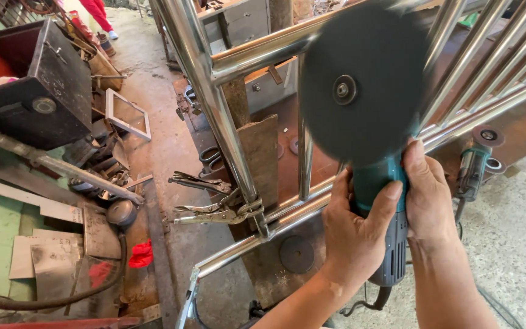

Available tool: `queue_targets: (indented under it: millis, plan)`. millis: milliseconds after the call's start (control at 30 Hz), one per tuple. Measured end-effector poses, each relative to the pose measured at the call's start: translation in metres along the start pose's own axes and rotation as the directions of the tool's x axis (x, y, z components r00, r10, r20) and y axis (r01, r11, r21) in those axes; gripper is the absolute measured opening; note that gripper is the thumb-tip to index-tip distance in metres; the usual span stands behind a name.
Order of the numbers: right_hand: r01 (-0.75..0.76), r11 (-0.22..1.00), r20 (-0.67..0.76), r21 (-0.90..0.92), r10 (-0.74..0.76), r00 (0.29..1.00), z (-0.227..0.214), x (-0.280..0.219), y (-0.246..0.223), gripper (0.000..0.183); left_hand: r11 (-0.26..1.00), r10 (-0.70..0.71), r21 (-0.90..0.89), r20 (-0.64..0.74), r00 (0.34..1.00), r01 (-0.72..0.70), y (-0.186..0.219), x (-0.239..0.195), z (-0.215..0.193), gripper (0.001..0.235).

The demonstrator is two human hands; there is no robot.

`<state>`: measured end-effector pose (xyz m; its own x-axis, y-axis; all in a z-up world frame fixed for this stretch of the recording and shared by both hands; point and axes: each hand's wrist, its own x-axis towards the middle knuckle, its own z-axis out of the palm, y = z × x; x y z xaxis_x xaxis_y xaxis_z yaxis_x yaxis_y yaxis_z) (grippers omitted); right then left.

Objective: Polishing a stainless steel railing using an angle grinder with a sanding disk.

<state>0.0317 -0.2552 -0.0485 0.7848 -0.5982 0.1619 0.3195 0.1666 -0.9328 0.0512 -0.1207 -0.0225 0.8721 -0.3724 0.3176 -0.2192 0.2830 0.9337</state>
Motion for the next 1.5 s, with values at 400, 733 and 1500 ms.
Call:
queue_targets:
  millis: [400, 733, 1500]
  plan:
    - [0.039, 0.999, 0.013, 0.004, -0.039, 0.999, -0.005, 0.004, 0.002, 0.048, 1.0, 0.01, 0.01, 0.01, 1.0, -0.01, 0.0, 0.005, 0.004, 0.068]
    - [0.073, 0.997, -0.06, -0.036, -0.075, 0.995, -0.024, 0.018, 0.0, 0.05, 0.997, 0.032, 0.067, 0.013, 0.999, -0.033, -0.011, 0.015, 0.024, 0.068]
    - [0.003, 0.992, -0.076, 0.128, 0.007, 0.997, 0.029, -0.017, 0.036, 0.052, 0.992, 0.005, 0.122, 0.004, 1.0, -0.005, 0.001, -0.004, -0.035, 0.068]
